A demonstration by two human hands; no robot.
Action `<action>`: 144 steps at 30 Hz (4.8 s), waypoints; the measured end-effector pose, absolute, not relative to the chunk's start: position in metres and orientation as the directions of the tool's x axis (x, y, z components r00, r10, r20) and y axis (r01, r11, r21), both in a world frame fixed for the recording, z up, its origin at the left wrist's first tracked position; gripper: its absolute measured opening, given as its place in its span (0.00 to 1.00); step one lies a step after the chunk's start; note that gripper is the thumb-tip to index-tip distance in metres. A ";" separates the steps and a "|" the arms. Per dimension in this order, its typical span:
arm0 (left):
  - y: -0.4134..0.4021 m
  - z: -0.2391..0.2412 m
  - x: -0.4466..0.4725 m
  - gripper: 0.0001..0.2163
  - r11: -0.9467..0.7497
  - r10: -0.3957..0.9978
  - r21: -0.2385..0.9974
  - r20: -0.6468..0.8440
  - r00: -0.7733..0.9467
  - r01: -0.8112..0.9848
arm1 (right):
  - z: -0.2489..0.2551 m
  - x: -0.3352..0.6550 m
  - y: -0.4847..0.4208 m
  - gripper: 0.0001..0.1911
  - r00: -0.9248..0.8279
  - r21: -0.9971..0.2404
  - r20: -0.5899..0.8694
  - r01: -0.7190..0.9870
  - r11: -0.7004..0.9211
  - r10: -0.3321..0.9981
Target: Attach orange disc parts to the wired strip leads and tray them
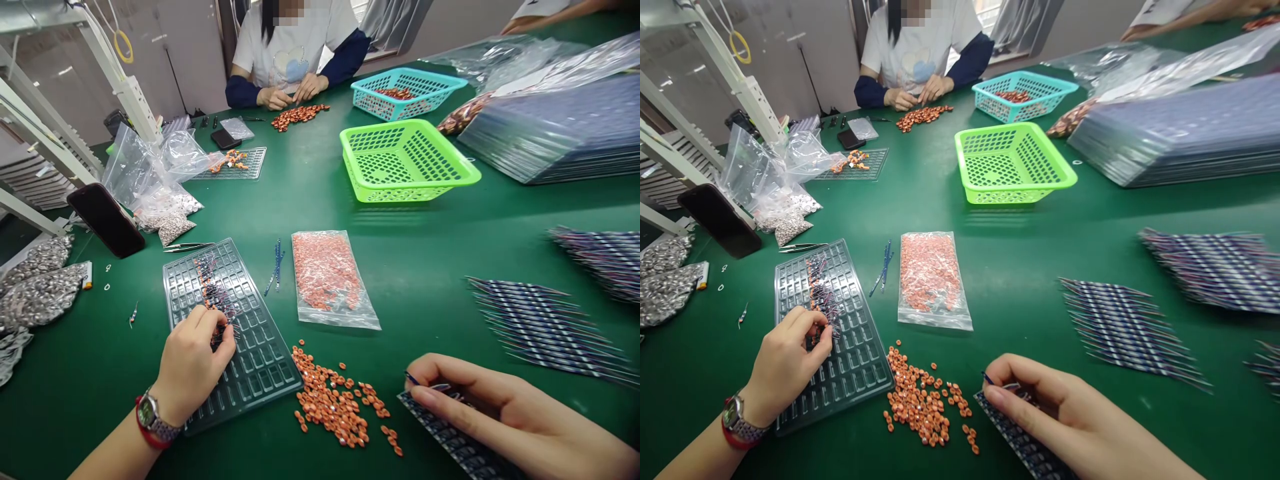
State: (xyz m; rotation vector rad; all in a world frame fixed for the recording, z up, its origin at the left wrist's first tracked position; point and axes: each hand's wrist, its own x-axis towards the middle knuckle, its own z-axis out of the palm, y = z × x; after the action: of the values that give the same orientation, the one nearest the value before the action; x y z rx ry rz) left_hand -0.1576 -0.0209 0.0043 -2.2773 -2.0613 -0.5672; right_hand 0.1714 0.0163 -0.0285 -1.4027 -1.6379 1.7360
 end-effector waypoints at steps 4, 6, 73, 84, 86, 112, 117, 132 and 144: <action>-0.021 0.008 -0.158 0.05 -0.116 0.960 0.286 0.279 0.033 0.951 | -0.036 0.177 0.018 0.25 -0.478 -0.895 -0.411 0.373 -0.244 0.776; -0.023 0.014 -0.160 0.05 -0.101 0.963 0.301 0.269 0.017 0.948 | -0.037 0.177 0.017 0.26 -0.467 -0.892 -0.419 0.373 -0.256 0.779; -0.043 -0.013 -0.041 0.41 -0.762 0.640 -0.075 0.067 0.765 0.644 | 0.012 0.198 0.025 0.24 -0.515 -0.933 -0.308 0.329 -0.147 0.800; -0.044 -0.009 -0.043 0.39 -0.778 0.611 -0.139 0.063 0.789 0.613 | -0.003 0.190 0.032 0.18 -0.505 -0.907 -0.206 0.420 0.030 0.839; -0.042 -0.009 -0.042 0.38 -0.776 0.607 -0.158 0.075 0.791 0.610 | -0.005 0.186 0.033 0.16 -0.503 -0.906 -0.200 0.421 0.037 0.841; -0.036 -0.010 -0.041 0.29 -0.795 0.587 -0.063 0.170 0.791 0.603 | -0.008 0.179 0.048 0.13 -0.624 -0.871 -0.181 0.460 0.170 0.760; -0.034 -0.011 -0.038 0.32 -0.785 0.607 -0.077 0.103 0.788 0.615 | -0.007 0.178 0.047 0.13 -0.606 -0.887 -0.193 0.444 0.127 0.771; -0.033 -0.011 -0.040 0.30 -0.811 0.568 -0.073 0.140 0.811 0.580 | -0.011 0.175 0.039 0.12 -0.530 -0.895 -0.168 0.435 0.096 0.831; -0.032 -0.012 -0.040 0.32 -0.806 0.569 -0.085 0.166 0.806 0.586 | -0.011 0.178 0.039 0.11 -0.563 -0.912 -0.176 0.403 0.082 0.808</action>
State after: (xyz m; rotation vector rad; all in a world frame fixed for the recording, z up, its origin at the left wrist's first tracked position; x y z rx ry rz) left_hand -0.0404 -0.0322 -0.0123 -2.8583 -0.9184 -0.1995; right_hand 0.1779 0.0391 -0.0114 -1.1969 -1.9927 1.4783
